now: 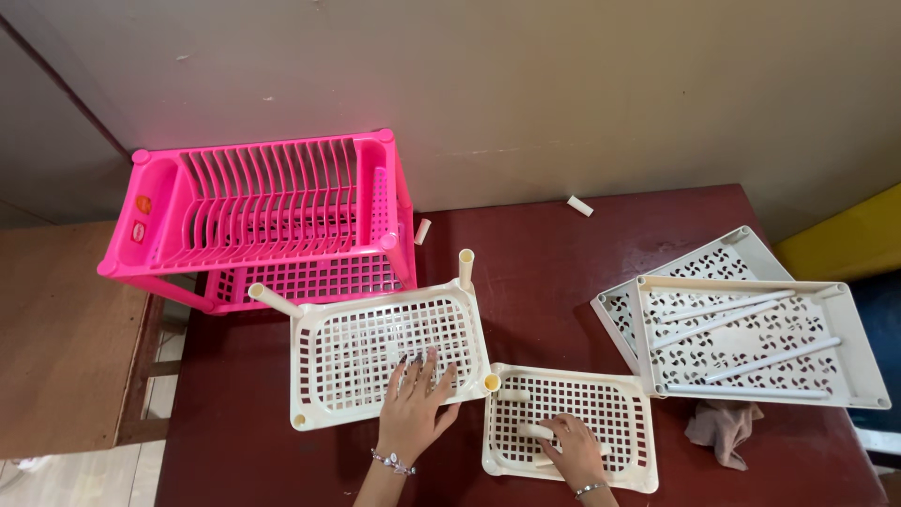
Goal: The person assembles a white plastic basket by inserting short cylindrical connectors into the corner holes of two basket halves. They then attach longer rods to form the frame and stack the assembled basket on the table.
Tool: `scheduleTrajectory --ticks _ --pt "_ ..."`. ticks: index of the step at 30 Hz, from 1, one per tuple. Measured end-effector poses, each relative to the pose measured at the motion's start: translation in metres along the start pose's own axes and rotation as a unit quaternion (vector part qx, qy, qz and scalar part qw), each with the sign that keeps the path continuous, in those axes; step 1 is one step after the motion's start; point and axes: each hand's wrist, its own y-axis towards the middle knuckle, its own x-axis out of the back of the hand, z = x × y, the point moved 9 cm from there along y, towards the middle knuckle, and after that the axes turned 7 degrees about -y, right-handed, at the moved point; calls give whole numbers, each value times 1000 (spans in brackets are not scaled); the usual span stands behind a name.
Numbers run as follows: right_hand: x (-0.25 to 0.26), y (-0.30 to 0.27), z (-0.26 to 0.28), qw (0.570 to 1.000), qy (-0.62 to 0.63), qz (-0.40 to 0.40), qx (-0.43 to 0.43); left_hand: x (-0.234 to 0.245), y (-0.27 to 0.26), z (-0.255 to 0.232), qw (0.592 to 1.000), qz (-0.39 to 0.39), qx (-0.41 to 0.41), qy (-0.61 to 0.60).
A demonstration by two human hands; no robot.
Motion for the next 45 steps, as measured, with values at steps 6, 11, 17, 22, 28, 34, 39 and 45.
scheduleTrajectory --ticks 6,11,17,22,28,34,39,45 --pt "8 -2 -21 994 92 -36 -54 0 -1 2 999 20 23 -27" --pt "49 -4 -17 976 63 -204 30 4 -1 1 999 15 28 -37" --pt "47 -14 -65 996 47 -55 -51 2 -2 1 998 23 27 -43" --pt "26 -28 -71 998 10 60 6 4 1 1 998 28 24 -45" --pt "33 -31 -39 996 -74 -15 49 19 3 -4 996 5 0 -94" --pt "84 -83 22 957 280 -76 28 52 -7 42 872 -16 121 -473" --pt "115 -67 179 904 389 6 178 118 8 52 811 55 88 -575" --pt "154 -34 320 882 393 22 259 183 3 53 805 97 120 -573"
